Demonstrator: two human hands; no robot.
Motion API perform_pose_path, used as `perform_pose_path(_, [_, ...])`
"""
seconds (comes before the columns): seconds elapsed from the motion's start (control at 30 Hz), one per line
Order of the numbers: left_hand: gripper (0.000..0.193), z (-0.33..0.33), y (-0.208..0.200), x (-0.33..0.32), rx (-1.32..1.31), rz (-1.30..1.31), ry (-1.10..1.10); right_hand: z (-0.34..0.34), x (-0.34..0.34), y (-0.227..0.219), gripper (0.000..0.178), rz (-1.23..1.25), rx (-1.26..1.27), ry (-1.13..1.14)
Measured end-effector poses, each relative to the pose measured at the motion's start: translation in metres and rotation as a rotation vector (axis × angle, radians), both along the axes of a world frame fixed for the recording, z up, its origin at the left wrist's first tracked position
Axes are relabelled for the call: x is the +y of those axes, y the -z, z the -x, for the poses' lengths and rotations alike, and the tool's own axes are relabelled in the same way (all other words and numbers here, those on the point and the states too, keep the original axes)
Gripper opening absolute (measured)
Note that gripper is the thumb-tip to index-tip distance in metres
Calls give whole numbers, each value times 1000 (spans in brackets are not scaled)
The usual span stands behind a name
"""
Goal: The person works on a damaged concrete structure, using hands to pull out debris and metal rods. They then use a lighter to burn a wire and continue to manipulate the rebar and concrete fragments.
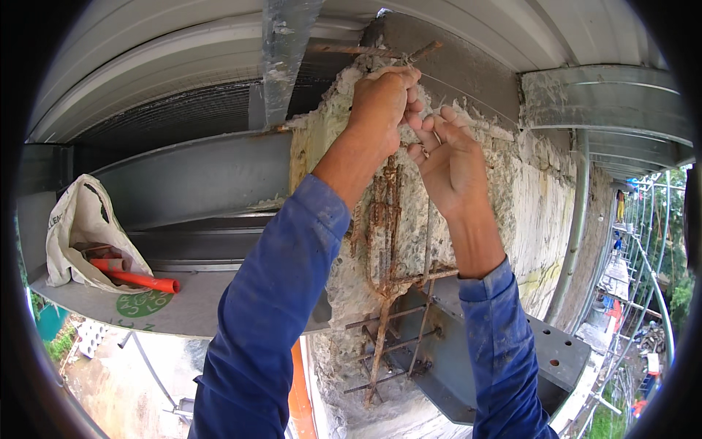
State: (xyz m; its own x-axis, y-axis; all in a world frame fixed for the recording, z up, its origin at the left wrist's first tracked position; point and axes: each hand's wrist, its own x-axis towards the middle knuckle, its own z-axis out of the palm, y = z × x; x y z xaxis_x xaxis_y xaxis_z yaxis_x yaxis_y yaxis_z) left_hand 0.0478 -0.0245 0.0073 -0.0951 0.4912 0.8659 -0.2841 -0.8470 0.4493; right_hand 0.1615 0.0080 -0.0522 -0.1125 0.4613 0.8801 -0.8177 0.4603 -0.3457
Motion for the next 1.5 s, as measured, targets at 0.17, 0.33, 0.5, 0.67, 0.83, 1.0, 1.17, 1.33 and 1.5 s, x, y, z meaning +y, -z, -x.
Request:
perform_pose_path(0.17, [18,13,3,-3,82,-62,-237,-27,-13,-15,25,-133,-139,650])
perform_pose_path(0.33, [17,15,6,-11,157,-116,-480,-22,-1,-76,35,-676,-124,1548])
perform_pose_path(0.5, [21,20,12,-5,183,-177,-600,-12,8,-100,35,-824,-275,1344])
perform_pose_path(0.67, [22,24,13,6,220,-288,-730,-11,14,-98,32,-776,-236,1134])
perform_pose_path(0.83, [26,22,18,-1,309,-263,-830,-18,19,-105,23,-785,-290,1245])
perform_pose_path(1.0, [22,23,25,-1,292,-365,-868,-18,26,-107,21,-767,-281,1208])
perform_pose_path(1.17, [23,32,27,-7,324,-326,-810,-23,33,-113,22,-812,-281,1203])
perform_pose_path(1.33, [24,33,34,-5,388,-343,-821,-27,29,-111,24,-769,-331,1191])
perform_pose_path(1.5, [23,27,37,-10,390,-343,-859,-28,18,-110,24,-734,-380,1165])
